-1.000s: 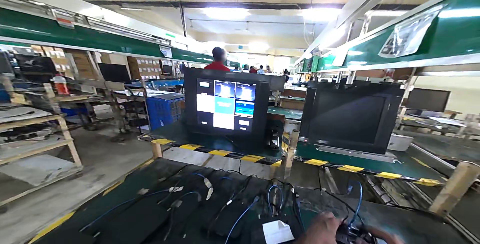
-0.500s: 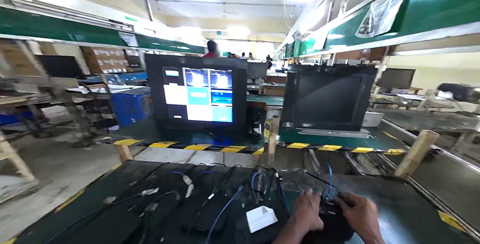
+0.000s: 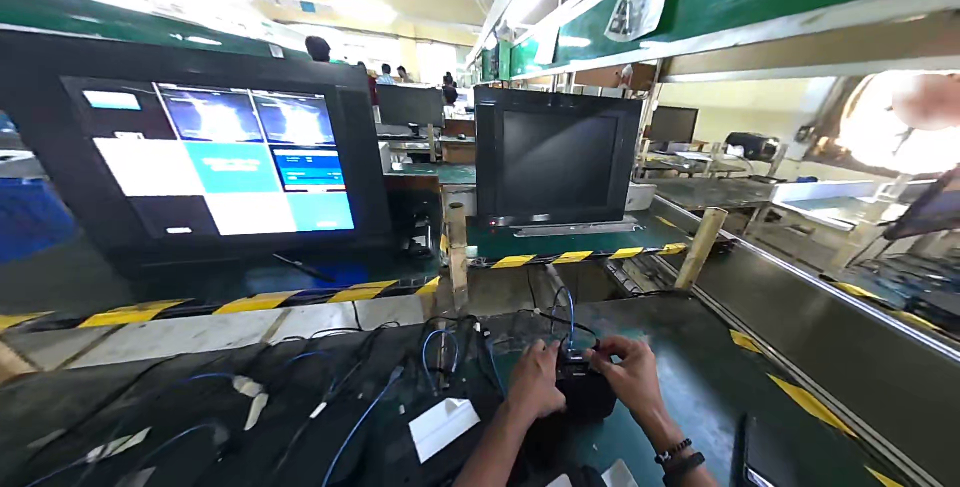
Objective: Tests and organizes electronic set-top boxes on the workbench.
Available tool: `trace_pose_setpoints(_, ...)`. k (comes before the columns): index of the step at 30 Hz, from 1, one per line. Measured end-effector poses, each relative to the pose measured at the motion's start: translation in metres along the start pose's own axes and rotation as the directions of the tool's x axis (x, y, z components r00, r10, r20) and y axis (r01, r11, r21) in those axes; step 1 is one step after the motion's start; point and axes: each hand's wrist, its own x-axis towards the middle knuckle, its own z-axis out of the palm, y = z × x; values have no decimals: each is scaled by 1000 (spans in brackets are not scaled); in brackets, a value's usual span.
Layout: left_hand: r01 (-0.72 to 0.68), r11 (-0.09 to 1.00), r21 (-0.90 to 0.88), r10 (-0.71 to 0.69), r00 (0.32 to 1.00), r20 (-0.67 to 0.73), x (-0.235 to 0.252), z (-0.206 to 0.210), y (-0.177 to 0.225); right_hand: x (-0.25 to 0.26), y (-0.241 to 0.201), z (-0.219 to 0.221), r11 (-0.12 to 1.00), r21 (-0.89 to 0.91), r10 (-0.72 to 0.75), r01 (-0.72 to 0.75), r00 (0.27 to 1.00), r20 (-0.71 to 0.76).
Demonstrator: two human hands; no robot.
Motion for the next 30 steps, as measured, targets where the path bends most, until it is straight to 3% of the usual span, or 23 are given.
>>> trace_pose_setpoints(5,-7,1000,12,7,1000,-3,1,2,-1,-1,-16,-5,975,-223,3,6,999,37)
trace_pose_setpoints(11,-9,1000,11,9,1000,-25,-4,4,-1,-2,-13,-9,986,-153,96,-61,968,233)
trace_pose_setpoints(14,-48,998,-38,46,998,-43,0,3,-7,-9,-7,-11,984,-177,67,-34,981,183)
trace_pose_setpoints(16,-70,970,-233,50,995,-92,2,5,-19,-32,6,-9,996,-86,17,-16,1000,14)
trace_pose_setpoints(18,-67,815,-575,-2,993,-118,-2,5,-22,-54,9,-7,979,160,151,-127,978,-147)
trace_pose_setpoints(20,-109,577,-810,42,994,-104,-18,7,-8,-74,3,2,858,429,356,-281,929,-103)
trace_pose_setpoints(21,-150,486,-861,108,988,-111,-28,10,0,-83,-3,11,762,561,429,-323,901,-65)
trace_pose_setpoints(23,-236,352,-906,211,963,-168,-40,9,12,-89,-11,24,636,726,492,-263,863,-118)
trace_pose_setpoints(25,-298,276,-914,142,953,-267,-40,6,10,-90,-21,22,648,729,499,-221,846,-187)
trace_pose_setpoints(27,-361,423,-831,9,919,-395,-33,8,4,-96,-28,16,706,679,444,-201,873,-204)
trace_pose_setpoints(30,-209,819,-535,-55,898,-436,-44,1,8,-103,-27,14,756,624,417,-201,882,-221)
